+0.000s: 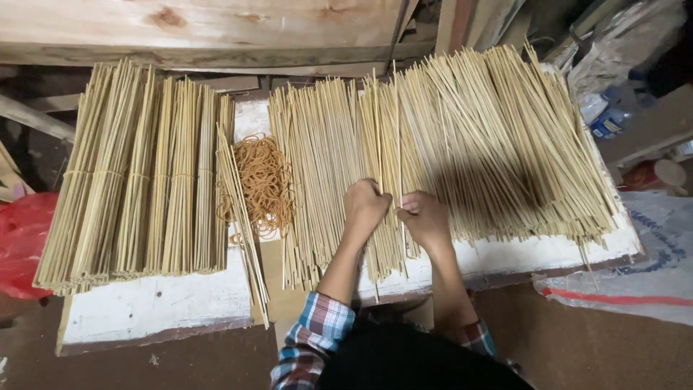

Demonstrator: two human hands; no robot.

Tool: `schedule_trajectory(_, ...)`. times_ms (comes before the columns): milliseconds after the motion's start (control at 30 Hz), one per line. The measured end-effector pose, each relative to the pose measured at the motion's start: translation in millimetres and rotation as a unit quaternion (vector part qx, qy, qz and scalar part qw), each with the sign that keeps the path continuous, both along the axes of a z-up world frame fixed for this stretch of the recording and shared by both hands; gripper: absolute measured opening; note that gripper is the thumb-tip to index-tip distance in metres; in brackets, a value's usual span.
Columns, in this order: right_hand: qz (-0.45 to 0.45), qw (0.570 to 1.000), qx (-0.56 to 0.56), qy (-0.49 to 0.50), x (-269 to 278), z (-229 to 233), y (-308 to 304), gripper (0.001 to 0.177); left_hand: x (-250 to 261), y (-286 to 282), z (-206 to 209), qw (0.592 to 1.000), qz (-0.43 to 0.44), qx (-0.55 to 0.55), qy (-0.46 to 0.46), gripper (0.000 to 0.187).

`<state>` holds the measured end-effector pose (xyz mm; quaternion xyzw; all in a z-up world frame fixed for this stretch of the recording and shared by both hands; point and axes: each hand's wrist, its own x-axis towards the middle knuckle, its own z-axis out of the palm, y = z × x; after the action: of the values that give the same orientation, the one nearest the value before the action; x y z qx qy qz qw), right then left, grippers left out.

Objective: Sorting and aligning thin wooden sticks to form a bundle

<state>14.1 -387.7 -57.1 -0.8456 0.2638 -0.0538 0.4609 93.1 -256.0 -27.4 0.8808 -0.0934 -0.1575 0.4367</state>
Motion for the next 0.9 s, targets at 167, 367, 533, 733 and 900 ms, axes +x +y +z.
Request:
schedule_trajectory(167, 0.021, 0.997, -0.070, 0.019, 10.9, 18.4, 31.5, 0.025, -6.7, 11.9, 13.0, 1.000, 0.017, -0.011, 0.008, 0.016)
schedule_trajectory(367, 0.035, 0.984, -0.157, 0.076, 25.3, -2.1, 38.8, 0.020, -9.6, 39.7, 5.0, 0.998, 0.031, -0.046, 0.044, 0.017)
schedule_trajectory(533, 0.044, 0.995, -0.093, 0.004, 18.4, -10.0, 16.3, 0.012, -4.5, 51.5, -17.8, 0.992, 0.023, -0.102, 0.071, 0.018)
schedule_trajectory(733, 0.050, 0.995, -0.070, 0.047, 1.7, -13.6, -7.2, 0.024, -28.6, 58.4, 4.0, 0.951, 0.025, -0.272, 0.145, 0.033)
schedule_trajectory(900, 0.067, 0.997, 0.017, 0.036, -8.7, 43.4, 30.6, 0.033, -27.8, 55.2, -13.6, 0.937, 0.036, -0.328, 0.113, 0.032)
